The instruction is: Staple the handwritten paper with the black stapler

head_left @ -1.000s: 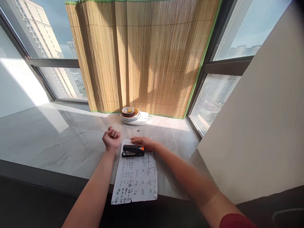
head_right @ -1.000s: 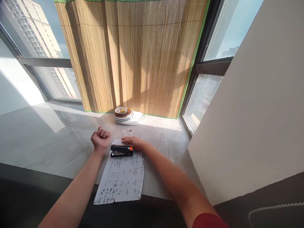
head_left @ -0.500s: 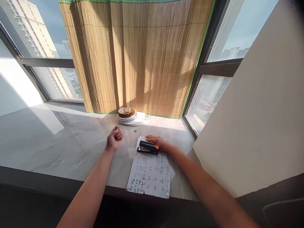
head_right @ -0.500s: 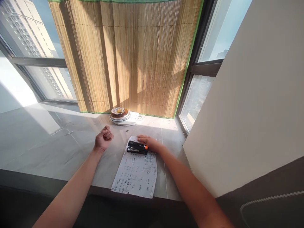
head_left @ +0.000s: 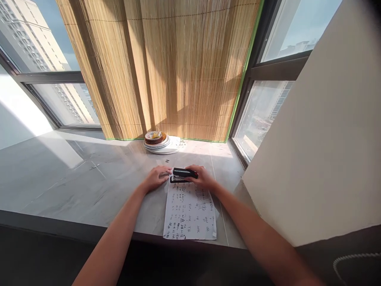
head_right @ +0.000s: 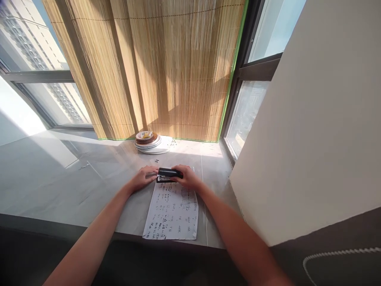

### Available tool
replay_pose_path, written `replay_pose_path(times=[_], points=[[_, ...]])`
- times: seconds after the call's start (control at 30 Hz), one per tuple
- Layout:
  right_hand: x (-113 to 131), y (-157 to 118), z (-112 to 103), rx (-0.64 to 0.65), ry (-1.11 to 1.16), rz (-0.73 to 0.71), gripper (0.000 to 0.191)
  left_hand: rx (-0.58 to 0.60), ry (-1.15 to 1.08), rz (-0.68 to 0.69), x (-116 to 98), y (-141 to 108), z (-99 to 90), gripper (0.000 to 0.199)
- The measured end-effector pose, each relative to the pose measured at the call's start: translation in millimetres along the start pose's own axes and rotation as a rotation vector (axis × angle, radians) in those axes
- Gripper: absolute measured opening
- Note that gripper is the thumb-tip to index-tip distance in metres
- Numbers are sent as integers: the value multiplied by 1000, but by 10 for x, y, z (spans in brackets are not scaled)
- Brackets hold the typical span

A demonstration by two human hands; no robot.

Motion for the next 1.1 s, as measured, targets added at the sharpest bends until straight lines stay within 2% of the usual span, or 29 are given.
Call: replay_pose_path(times=[0.1, 0.17, 0.47, 0.57, 0.7, 0.8, 0.93, 1.1], points=[[-59, 35, -10, -107, 56, 15, 28, -13, 44, 8, 7, 9, 8, 20], [-89, 49, -17, -120, 39, 26, 29, -15, 52, 2, 2, 14, 8, 15], [-167, 66, 49, -17, -37, 71, 29, 3, 25, -26, -22, 25, -12, 18], [-165, 62, 17, -2, 49, 107, 29, 15, 27, -25, -33, 25, -18, 16], [-195, 69, -64, -50, 286, 155, 29, 28, 33, -13, -46, 23, -21, 13], [-254, 78, -78, -7, 348, 214, 33, 23, 32, -6, -54, 24, -23, 13], [-289, 94, -49, 47, 337, 215, 36, 36, 29, 1, -69, 20, -34, 20], [-267, 119, -24, 41, 315, 222, 35, 80, 68, -36, -33, 14, -45, 37]])
Point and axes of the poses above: each hand's wrist, its own y-axis towards the middle knuckle, its own z-axis out of the palm, x = y × z, the point moved 1 cm from there along y, towards the middle knuckle, and after that the axes turned 2 degrees about -y, right-handed, at the moved point
